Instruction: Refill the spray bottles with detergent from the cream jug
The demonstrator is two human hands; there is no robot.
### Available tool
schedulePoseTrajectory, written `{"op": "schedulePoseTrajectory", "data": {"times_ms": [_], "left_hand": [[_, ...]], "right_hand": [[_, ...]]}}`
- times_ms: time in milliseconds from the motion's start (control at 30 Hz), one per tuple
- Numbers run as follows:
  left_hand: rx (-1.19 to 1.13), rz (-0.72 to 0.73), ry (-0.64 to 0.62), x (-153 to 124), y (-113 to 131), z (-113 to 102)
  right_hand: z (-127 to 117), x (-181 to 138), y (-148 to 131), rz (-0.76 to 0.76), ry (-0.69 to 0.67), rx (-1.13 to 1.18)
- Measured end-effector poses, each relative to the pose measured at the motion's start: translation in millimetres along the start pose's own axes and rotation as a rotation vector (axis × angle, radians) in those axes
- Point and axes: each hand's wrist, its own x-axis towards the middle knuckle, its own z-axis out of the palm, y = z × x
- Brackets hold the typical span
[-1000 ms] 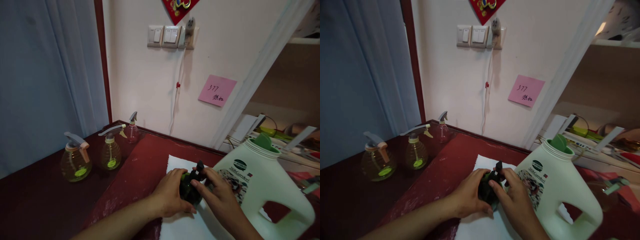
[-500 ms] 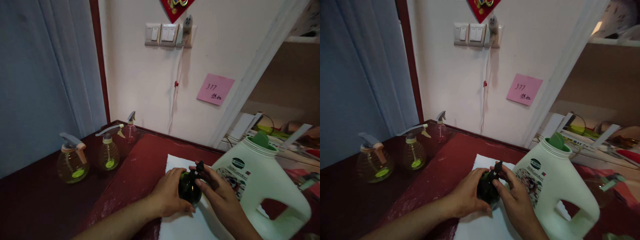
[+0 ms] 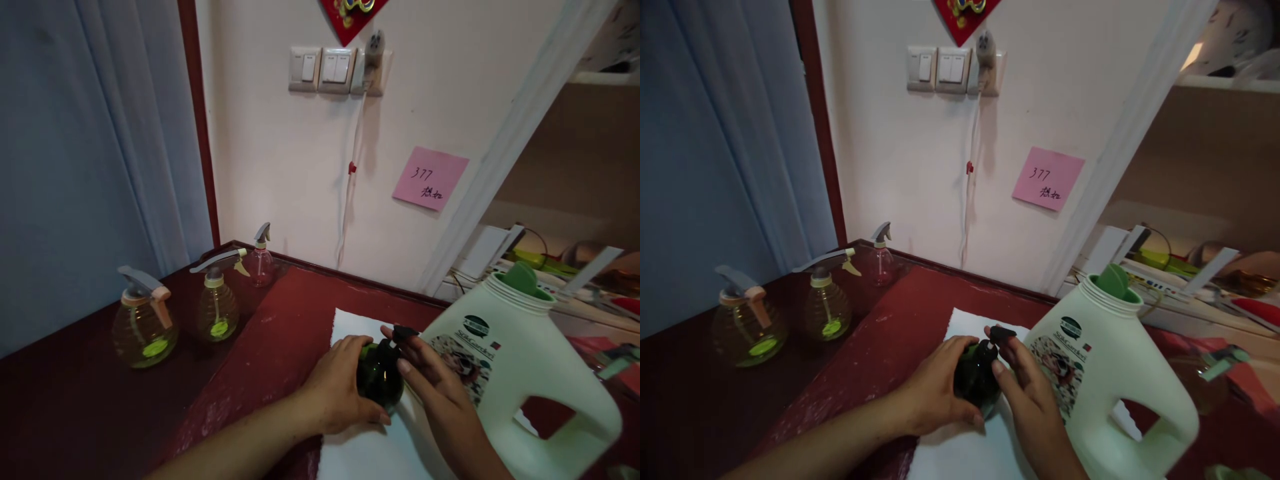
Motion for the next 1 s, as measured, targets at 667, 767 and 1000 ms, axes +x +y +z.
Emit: {"op": "schedulePoseTrajectory", "data": {"times_ms": [667, 767, 1000], "left_hand": [[-0.03, -0.004, 0.008, 0.8, 0.2, -0.4], [-0.024, 0.0, -0.001, 0.5, 0.6, -0.8], [-0.025, -0.006, -0.001, -1.1, 3.5, -2.6]], "right_hand": [[4.7, 6.3, 4.5, -0.073, 0.086, 0.011], [3.9, 7.0, 5.1, -0.093, 0.041, 0.001], [4.4, 7.4, 5.3, -0.119, 0.033, -0.059]]}}
